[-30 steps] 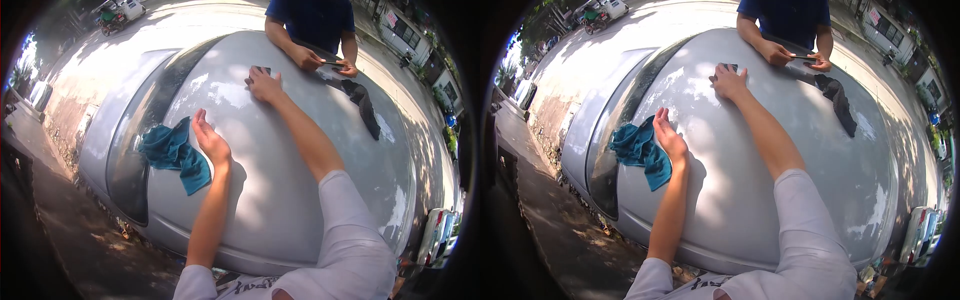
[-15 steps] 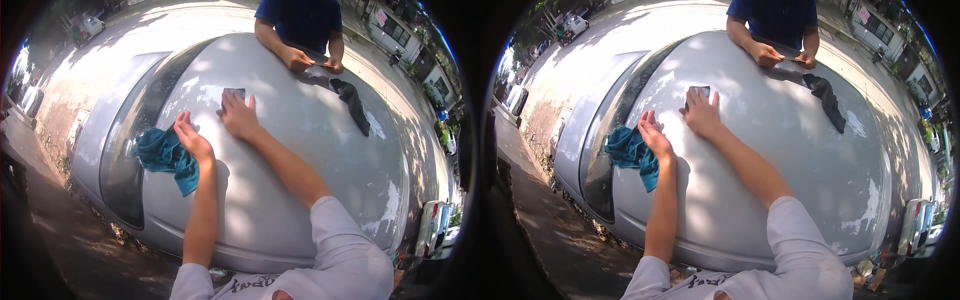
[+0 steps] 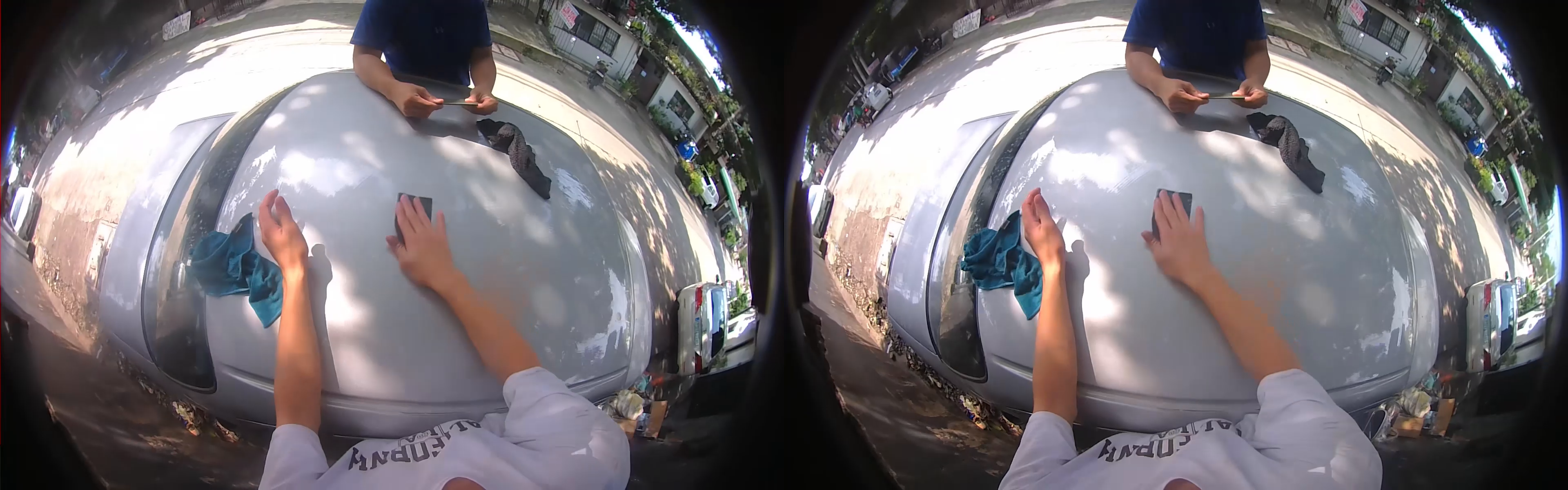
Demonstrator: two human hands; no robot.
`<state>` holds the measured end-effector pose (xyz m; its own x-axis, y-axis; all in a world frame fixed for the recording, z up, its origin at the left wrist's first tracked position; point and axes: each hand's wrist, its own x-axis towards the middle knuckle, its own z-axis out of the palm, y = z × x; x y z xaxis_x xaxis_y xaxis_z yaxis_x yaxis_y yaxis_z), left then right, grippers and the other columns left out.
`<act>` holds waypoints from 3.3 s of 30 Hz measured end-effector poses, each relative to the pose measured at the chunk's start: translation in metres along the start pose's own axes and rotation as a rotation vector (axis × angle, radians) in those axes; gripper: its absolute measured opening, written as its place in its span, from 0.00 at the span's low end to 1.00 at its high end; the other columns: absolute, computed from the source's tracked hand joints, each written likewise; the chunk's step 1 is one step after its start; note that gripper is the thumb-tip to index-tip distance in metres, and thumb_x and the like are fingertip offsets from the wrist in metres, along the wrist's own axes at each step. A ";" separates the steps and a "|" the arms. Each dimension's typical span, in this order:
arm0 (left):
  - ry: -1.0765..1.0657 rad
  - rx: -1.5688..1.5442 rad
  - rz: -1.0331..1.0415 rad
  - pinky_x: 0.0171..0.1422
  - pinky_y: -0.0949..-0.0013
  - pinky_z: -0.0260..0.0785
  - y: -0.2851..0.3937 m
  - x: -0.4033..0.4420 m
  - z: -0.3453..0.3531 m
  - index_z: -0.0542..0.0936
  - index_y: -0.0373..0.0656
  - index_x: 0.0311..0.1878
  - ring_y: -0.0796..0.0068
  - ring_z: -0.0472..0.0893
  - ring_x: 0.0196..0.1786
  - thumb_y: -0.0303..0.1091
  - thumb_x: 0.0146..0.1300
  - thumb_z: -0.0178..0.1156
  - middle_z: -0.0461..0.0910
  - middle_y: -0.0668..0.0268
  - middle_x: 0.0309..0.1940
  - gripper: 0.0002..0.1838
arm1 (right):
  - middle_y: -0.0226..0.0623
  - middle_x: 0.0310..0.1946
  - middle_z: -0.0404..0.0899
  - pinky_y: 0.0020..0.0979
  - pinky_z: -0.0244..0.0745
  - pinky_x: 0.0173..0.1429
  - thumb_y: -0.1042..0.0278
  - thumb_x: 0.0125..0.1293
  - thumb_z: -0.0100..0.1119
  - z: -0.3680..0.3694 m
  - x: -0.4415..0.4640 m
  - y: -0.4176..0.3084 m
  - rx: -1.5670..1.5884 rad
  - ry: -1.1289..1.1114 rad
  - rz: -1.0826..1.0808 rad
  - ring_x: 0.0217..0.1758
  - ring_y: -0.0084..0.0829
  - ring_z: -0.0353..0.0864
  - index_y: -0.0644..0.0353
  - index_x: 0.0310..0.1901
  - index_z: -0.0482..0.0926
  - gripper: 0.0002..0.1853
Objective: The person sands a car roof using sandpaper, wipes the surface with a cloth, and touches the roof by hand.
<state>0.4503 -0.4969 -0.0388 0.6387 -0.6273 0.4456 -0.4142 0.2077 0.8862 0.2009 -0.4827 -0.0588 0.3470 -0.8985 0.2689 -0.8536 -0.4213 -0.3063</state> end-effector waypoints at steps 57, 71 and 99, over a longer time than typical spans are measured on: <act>-0.451 1.127 0.166 0.78 0.39 0.44 0.020 -0.022 0.019 0.63 0.59 0.76 0.45 0.53 0.79 0.63 0.72 0.42 0.55 0.50 0.77 0.34 | 0.39 0.81 0.42 0.26 0.64 0.28 0.16 0.62 0.35 -0.088 -0.336 0.093 2.793 0.294 0.424 0.24 0.28 0.66 0.49 0.79 0.48 0.54; -0.430 1.057 0.175 0.78 0.41 0.44 0.020 -0.025 0.015 0.67 0.55 0.74 0.44 0.54 0.78 0.59 0.71 0.47 0.57 0.48 0.76 0.32 | 0.44 0.52 0.81 0.32 0.69 0.32 0.30 0.74 0.34 -0.225 -0.272 0.062 2.201 0.134 -1.066 0.29 0.33 0.76 0.55 0.55 0.82 0.37; -0.830 0.689 0.644 0.77 0.35 0.43 0.112 -0.263 0.042 0.63 0.41 0.74 0.41 0.52 0.78 0.52 0.71 0.53 0.55 0.51 0.77 0.35 | 0.45 0.69 0.70 0.44 0.68 0.68 0.42 0.70 0.55 -0.129 -0.218 0.050 1.022 -0.041 0.065 0.64 0.44 0.75 0.64 0.67 0.71 0.35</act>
<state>0.2088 -0.3400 -0.0616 -0.3014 -0.8925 0.3356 -0.9106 0.3738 0.1762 0.0325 -0.2915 -0.0146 0.3413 -0.9189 0.1979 -0.1385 -0.2575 -0.9563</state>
